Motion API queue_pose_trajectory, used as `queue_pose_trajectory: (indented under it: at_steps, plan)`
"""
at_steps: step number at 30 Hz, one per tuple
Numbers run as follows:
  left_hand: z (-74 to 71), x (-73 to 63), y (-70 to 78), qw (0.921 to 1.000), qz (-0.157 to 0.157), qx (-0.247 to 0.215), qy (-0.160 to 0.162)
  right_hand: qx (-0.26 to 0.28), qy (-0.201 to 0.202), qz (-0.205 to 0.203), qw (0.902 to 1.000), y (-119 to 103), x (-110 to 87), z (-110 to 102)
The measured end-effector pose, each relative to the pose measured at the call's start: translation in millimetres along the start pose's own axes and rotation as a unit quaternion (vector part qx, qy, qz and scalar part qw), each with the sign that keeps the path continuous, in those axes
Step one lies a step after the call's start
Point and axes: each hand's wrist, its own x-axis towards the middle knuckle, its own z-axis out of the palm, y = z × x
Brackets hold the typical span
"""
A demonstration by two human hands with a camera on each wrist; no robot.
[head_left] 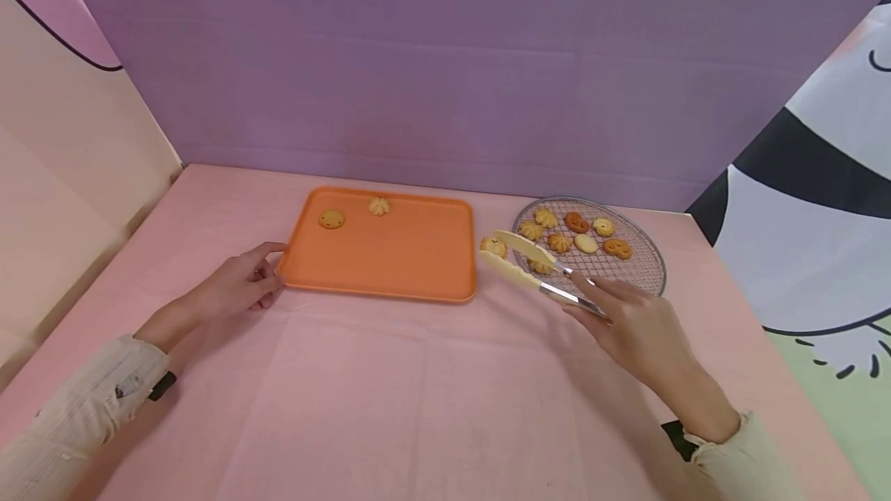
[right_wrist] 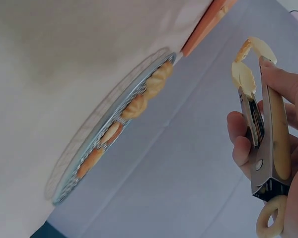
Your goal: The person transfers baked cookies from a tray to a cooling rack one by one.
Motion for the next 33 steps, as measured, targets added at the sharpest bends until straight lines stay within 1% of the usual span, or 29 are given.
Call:
queue_pose_trajectory:
  at_steps: [6, 13, 24, 28, 33]
  plan:
    - [0.1, 0.2, 1.5, 1.0, 0.001, -0.001, -0.001, -0.005, -0.007, 0.024, 0.9997, 10, -11.8, -7]
    - [0.2, -0.4, 1.5, 1.0, 0.0, 0.002, -0.002, -0.007, -0.002, 0.039, 0.9992, 18, -25.5, -13]
    - [1.3, 0.1, 0.8, 1.0, 0.004, -0.002, -0.001, -0.035, 0.006, 0.068, 0.997, 33, -45.2, -23]
    - [1.7, 0.3, 0.7, 1.0, 0.008, 0.0, -0.001, -0.033, -0.001, 0.078, 0.9964, 38, -50.9, -27]
    - [1.4, -0.2, 1.0, 1.0, 0.008, 0.005, 0.001, -0.039, -0.021, 0.085, 0.9954, 42, -56.8, -30]
